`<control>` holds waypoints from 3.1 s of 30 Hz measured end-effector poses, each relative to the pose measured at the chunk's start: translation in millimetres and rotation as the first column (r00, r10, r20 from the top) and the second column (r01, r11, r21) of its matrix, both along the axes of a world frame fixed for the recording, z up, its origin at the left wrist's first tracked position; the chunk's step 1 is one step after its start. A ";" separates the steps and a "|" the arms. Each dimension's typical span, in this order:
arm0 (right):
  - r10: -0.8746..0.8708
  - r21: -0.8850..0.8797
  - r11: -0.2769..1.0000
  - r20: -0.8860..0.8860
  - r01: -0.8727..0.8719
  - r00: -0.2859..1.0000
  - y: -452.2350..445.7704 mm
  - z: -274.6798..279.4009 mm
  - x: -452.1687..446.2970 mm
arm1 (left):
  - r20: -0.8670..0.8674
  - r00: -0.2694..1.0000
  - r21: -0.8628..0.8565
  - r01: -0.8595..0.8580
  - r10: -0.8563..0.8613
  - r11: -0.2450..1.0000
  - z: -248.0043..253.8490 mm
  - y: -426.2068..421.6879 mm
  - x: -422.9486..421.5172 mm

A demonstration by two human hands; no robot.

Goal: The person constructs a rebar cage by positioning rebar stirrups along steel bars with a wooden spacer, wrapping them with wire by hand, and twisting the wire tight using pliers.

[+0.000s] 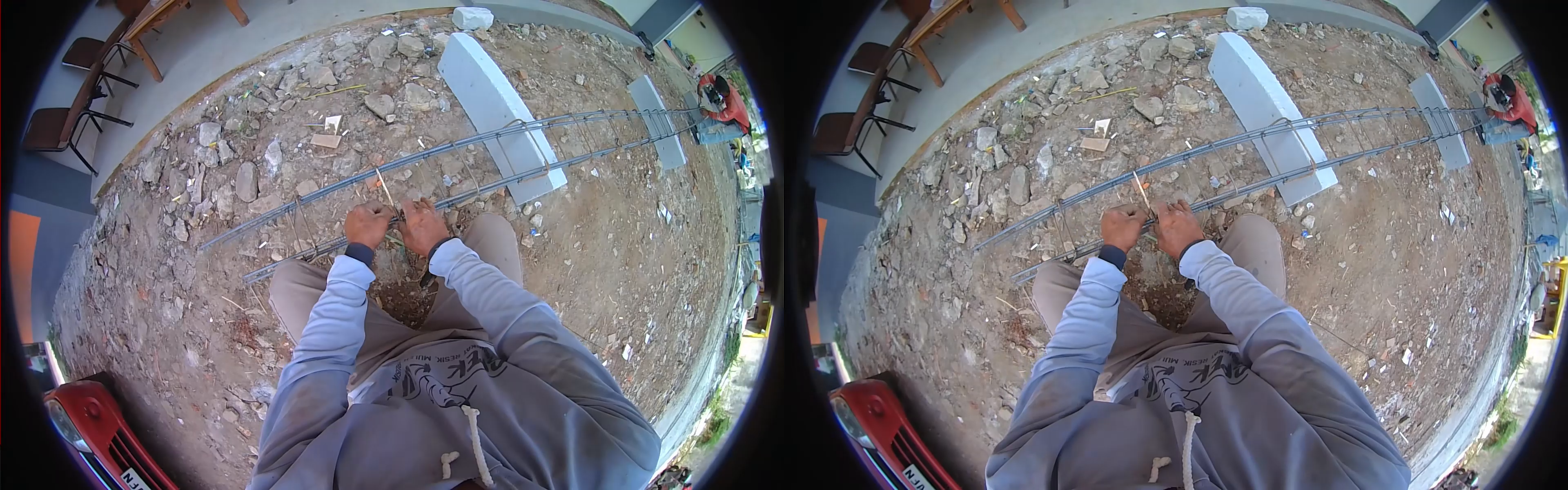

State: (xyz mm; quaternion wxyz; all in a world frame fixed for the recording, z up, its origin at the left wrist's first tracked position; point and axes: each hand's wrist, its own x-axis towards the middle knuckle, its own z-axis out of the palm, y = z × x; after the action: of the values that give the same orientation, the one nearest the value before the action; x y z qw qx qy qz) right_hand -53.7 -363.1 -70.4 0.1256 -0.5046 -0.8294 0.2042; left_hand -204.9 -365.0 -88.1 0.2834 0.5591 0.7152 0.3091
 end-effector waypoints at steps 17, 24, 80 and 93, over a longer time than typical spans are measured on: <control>-0.006 -0.070 0.997 0.132 0.015 0.991 -29.1 -10.2 30.0 | -0.294 0.948 0.252 -0.049 0.125 0.967 10.3 -39.2 36.6; 0.087 -0.198 0.979 0.236 -0.040 0.968 -16.2 12.5 15.4 | -0.250 0.964 0.178 -0.044 0.088 0.983 13.3 -32.3 31.5; -0.652 -0.474 0.241 0.567 0.847 0.503 -14.1 -146.4 78.3 | 0.906 -0.023 -0.419 0.079 0.422 0.905 0.6 -38.7 53.8; -0.651 -0.417 0.334 0.547 0.845 0.527 -46.8 -150.1 51.9 | 0.830 -0.431 -0.322 0.145 0.353 0.936 -19.1 -50.9 52.4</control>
State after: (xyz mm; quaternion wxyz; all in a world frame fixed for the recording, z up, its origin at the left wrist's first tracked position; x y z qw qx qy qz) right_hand -1.8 -409.8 -220.5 -0.0944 -0.8635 -0.3805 0.3172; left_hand -152.5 -415.9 -107.2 0.7974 -0.0877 0.2308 0.5506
